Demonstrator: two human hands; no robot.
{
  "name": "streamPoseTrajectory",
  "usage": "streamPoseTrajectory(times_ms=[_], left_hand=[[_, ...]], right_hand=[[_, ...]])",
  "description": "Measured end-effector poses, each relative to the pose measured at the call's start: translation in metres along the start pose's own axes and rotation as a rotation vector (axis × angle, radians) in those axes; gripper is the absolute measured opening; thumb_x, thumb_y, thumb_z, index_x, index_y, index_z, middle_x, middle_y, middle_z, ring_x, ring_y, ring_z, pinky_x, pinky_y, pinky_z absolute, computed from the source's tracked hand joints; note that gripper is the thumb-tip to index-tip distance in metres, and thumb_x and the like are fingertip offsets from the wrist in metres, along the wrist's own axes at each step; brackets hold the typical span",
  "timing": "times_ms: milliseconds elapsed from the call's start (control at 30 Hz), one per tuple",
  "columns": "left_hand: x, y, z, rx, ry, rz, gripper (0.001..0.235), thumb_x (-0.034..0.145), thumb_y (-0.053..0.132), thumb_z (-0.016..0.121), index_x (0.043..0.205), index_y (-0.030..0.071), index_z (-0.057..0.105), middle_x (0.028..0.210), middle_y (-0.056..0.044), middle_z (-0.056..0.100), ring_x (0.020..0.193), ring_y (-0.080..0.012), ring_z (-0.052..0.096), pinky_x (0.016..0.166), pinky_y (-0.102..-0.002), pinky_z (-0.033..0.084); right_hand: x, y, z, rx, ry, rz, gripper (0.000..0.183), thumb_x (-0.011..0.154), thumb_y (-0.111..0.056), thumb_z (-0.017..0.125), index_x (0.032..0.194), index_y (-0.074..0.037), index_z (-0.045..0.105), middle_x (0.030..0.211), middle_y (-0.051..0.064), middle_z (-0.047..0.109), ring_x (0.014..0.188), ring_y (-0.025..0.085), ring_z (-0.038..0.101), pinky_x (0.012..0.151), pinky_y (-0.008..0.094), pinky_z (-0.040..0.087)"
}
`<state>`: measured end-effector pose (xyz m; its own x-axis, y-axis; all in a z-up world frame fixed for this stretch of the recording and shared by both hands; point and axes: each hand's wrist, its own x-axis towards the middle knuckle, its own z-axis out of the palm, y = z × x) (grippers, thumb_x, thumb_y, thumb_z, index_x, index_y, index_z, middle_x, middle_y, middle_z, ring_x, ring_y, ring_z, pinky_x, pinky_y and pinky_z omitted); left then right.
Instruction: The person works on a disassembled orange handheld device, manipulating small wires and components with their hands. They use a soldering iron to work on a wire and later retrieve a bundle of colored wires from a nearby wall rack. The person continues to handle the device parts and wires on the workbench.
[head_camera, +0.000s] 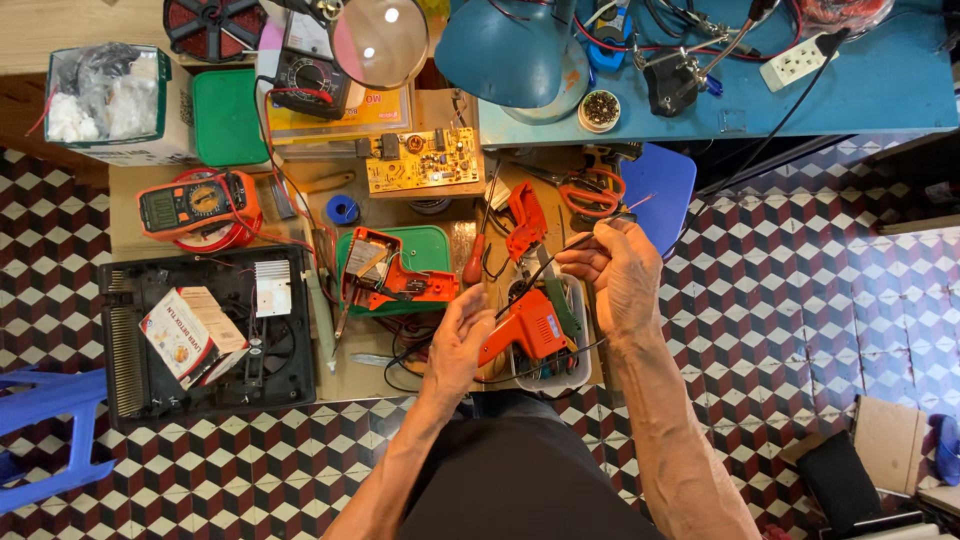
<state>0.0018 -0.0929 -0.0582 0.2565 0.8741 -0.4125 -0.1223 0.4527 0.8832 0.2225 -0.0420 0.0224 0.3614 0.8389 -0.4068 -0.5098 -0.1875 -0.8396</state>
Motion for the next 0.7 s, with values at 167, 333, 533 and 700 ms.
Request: streamPoseTrajectory(times_ms=[167, 333, 533, 700], left_hand=[[-0.014, -0.027, -0.023, -0.076, 0.109, -0.107, 0.05, 0.099, 0.02, 0.052, 0.145, 0.002, 0.049, 0.142, -0.015, 0.06, 0.122, -0.0214, 0.063, 0.103, -0.032, 0.048], [-0.052, -0.01, -0.008, 0.03, 0.34, 0.008, 0.036, 0.097, 0.027, 0.059, 0.118, -0.002, 0.065, 0.11, -0.013, 0.072, 0.095, -0.017, 0.069, 0.076, -0.033, 0.057], [-0.079, 0.026, 0.004, -0.412, 0.094, -0.285, 0.035, 0.096, 0.035, 0.066, 0.101, 0.001, 0.072, 0.089, -0.009, 0.075, 0.075, -0.0132, 0.071, 0.07, -0.026, 0.06], [-0.116, 0.025, -0.028, -0.143, 0.0, -0.158, 0.022, 0.095, 0.023, 0.073, 0.101, 0.002, 0.072, 0.086, -0.004, 0.072, 0.075, -0.0126, 0.068, 0.07, -0.028, 0.059]], right_hand=[[-0.022, 0.005, -0.004, 0.053, -0.048, -0.043, 0.014, 0.1, -0.011, 0.054, 0.107, 0.001, 0.052, 0.091, 0.018, 0.068, 0.078, 0.028, 0.075, 0.07, 0.034, 0.064], [-0.055, 0.008, 0.0, 0.1, -0.092, -0.051, 0.012, 0.101, -0.011, 0.052, 0.11, -0.003, 0.052, 0.094, 0.02, 0.07, 0.083, 0.029, 0.076, 0.074, 0.034, 0.063], [-0.131, 0.039, 0.004, -0.128, -0.281, -0.028, 0.022, 0.109, -0.023, 0.05, 0.108, -0.001, 0.054, 0.087, 0.012, 0.068, 0.066, 0.016, 0.063, 0.062, 0.027, 0.052], [-0.182, 0.084, 0.015, -0.345, -0.37, 0.149, 0.021, 0.105, -0.018, 0.055, 0.107, -0.001, 0.067, 0.079, 0.007, 0.065, 0.066, 0.014, 0.059, 0.06, 0.026, 0.048]])
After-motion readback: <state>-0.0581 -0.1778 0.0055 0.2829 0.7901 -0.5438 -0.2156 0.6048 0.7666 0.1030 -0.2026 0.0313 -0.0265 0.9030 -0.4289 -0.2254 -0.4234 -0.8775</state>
